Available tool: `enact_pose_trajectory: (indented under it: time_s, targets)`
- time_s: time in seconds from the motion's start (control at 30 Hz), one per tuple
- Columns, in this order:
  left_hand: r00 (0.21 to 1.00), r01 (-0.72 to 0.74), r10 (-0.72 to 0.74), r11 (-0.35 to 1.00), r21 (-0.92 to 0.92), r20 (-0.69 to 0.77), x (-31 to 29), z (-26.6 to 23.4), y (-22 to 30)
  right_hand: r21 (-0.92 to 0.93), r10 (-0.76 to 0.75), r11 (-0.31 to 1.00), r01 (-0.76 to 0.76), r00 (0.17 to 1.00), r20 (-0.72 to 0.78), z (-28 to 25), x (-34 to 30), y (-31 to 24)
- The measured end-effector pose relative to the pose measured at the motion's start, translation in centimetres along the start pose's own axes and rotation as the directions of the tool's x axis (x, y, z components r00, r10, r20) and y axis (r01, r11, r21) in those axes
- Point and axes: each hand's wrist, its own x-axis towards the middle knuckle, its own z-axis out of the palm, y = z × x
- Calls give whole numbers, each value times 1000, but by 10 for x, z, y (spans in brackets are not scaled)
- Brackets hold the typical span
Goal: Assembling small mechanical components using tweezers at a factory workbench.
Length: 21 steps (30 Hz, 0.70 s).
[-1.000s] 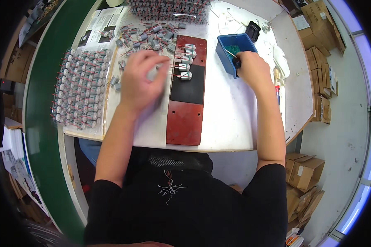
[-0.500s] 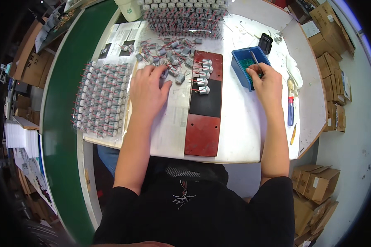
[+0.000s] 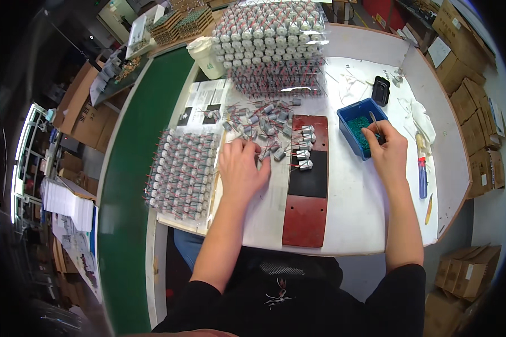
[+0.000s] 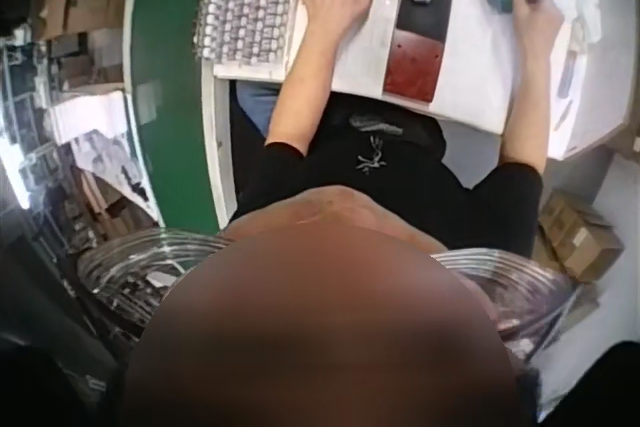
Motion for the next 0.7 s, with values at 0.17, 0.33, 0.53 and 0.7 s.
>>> enact_pose_trajectory:
  time_s: [0.17,0.33,0.53,0.7]
  targets:
    - [998,-34,30,997,-74,-64,0,3,-2,51,-116,992,119,991,-65,7,2,7]
    - [991,37,-72,958,-285,-114,3,0,-8,167,-9,986,17,999,-46,6,1,2]
    - [964,198,-266,736,-648,-8,5,-10,0,326,98,940,-100,995,24,3,-1,-8]
    - [990,109,-135,565,-818,38,4,-20,7,483,101,861,-158,985,141,-2,-9,-16]
